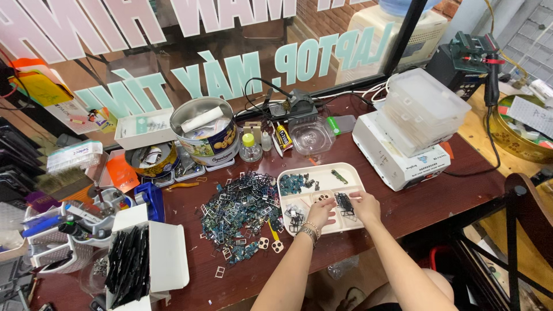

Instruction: The person sorts small electronic components from a large pile on the table into compartments of a white tray. They repeatedly pick up pieces, separate them by type, and place them into the tray sections.

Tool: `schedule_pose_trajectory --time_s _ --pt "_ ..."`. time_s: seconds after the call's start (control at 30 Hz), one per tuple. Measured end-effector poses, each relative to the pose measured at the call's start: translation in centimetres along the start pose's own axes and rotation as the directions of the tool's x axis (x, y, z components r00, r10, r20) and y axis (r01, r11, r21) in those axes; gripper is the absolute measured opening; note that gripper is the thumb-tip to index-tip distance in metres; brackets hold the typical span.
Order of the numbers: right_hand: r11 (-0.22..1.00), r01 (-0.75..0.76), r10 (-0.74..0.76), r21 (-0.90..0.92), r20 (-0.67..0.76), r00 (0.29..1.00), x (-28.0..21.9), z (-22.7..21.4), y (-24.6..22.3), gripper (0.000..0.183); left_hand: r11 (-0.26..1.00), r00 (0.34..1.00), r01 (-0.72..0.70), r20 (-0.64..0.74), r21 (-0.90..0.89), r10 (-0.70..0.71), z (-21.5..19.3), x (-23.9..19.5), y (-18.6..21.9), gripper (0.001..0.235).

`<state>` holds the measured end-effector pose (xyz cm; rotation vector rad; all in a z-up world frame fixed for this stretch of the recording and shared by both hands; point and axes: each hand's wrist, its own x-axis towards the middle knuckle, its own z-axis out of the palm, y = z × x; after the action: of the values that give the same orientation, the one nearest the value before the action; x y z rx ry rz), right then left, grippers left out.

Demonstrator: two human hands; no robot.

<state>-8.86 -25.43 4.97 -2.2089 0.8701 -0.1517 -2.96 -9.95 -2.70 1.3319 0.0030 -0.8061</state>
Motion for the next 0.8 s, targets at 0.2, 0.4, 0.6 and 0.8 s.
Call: schedule_pose_trajectory --time_s 0.2,0.4,0.6,0.8 --pt "0.955 0.275 -0.266 0.113 -0.084 0.960 -0.8 1.7 -2.5 0.026 1.000 0.998 -0.022 -0.056 0.009 0.022 -1.4 -1.3 1.4 0.044" --pt "0.917 0.096 -0.188 0.387 0.208 0.960 -2.6 5.8 -7.4 0.024 0.977 0.975 -0.174 -0.158 -0.126 0.153 -5.2 -1.4 2.1 0.038" --pt "0.840 0.031 -0.248 0.542 0.332 0.910 -3.8 10.8 -10.4 0.025 0.933 0.864 -0.286 -0.361 0.219 0.350 -11.7 -5.6 3.3 0.025" --pt "0.820 -0.040 -0.294 0.572 0.479 0.827 -5.6 15.9 -12.6 0.023 0.797 0.576 -0.054 -0.633 0.602 0.517 -18.8 -12.2 5.3 0.015"
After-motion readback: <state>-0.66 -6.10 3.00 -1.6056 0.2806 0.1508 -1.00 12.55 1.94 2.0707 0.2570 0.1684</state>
